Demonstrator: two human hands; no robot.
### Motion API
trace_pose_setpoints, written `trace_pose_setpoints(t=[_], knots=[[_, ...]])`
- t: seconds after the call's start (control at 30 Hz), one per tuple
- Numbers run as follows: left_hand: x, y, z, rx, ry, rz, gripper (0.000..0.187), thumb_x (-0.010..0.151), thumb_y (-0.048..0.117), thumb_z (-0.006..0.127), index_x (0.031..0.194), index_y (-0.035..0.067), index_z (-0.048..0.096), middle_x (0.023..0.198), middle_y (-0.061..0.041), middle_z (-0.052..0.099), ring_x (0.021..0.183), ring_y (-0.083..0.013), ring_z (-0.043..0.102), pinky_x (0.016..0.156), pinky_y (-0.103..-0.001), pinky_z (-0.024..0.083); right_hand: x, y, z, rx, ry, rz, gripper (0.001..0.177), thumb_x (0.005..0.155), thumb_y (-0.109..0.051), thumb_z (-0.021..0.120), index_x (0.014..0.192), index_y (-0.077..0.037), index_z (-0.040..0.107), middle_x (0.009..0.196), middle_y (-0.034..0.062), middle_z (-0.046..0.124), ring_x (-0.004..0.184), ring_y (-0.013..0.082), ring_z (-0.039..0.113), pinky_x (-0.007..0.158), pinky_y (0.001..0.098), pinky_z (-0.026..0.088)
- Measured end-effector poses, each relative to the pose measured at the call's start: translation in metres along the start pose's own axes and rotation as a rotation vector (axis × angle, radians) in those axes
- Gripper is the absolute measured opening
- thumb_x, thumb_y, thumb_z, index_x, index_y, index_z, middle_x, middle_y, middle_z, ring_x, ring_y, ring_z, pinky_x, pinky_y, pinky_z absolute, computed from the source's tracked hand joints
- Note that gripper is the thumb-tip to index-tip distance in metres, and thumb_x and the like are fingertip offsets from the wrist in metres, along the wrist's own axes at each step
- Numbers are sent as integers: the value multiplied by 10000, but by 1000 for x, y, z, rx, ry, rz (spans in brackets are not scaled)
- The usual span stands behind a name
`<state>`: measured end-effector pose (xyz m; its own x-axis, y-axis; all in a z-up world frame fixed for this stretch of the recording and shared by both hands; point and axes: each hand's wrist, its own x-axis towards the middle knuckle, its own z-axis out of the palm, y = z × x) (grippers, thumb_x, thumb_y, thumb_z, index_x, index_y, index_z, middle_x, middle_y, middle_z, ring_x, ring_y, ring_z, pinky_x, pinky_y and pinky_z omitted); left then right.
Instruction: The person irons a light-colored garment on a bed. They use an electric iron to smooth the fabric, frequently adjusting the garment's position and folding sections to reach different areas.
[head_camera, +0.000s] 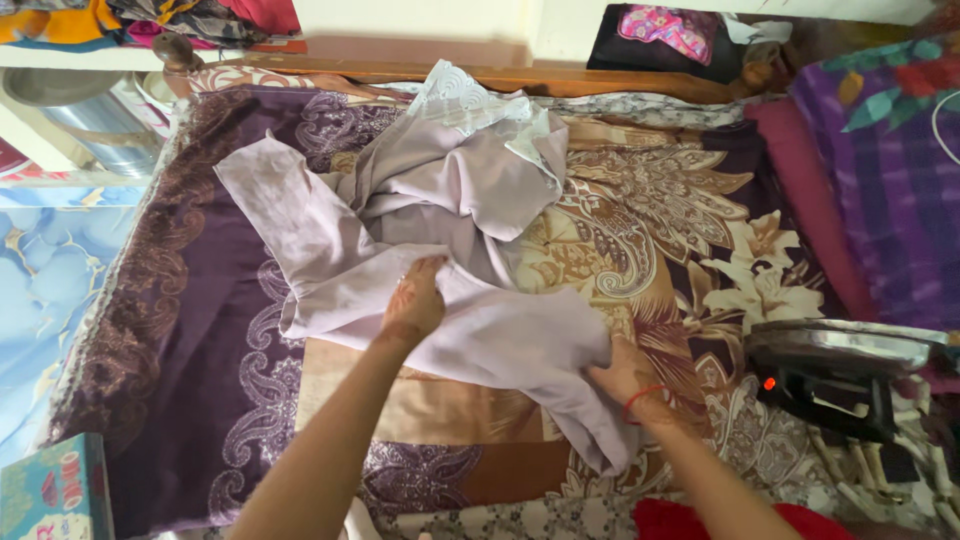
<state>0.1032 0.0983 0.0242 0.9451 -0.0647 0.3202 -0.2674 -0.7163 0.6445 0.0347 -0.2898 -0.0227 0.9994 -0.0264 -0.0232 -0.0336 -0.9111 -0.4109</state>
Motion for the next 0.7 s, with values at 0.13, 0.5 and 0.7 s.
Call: trace_pose_setpoints(t=[0.13, 0.5, 0.7], knots=[[49, -23, 5, 372, -205, -62, 617, 871, 15, 488, 1448, 226, 532, 1566, -67, 457, 1373, -407, 443, 1088, -608, 319, 9, -23, -46, 487, -479, 391, 437, 843, -246, 778, 1209, -18, 708, 873, 217, 749, 543, 299, 598, 521, 457, 468], [133, 16, -67, 742, -642, -331, 662, 782, 466, 861, 1331, 167, 645, 1468, -137, 525, 1419, -300, 434, 1187, -687, 37, 118, -31, -214, 991, 103, 227, 345, 965, 92, 446, 1289, 65, 560, 1232, 194, 699, 989, 293, 760, 818, 419, 617], [186, 120, -93, 404, 145, 178, 477, 953, 478, 701, 1218, 89, 625, 1113, -88, 682, 1107, -294, 654, 1051, -532, 525, 229, 53, -296, 1240, 701, -368, 314, 1120, 82, 536, 1421, -7, 520, 1336, 155, 691, 1080, 244, 780, 887, 354, 692]])
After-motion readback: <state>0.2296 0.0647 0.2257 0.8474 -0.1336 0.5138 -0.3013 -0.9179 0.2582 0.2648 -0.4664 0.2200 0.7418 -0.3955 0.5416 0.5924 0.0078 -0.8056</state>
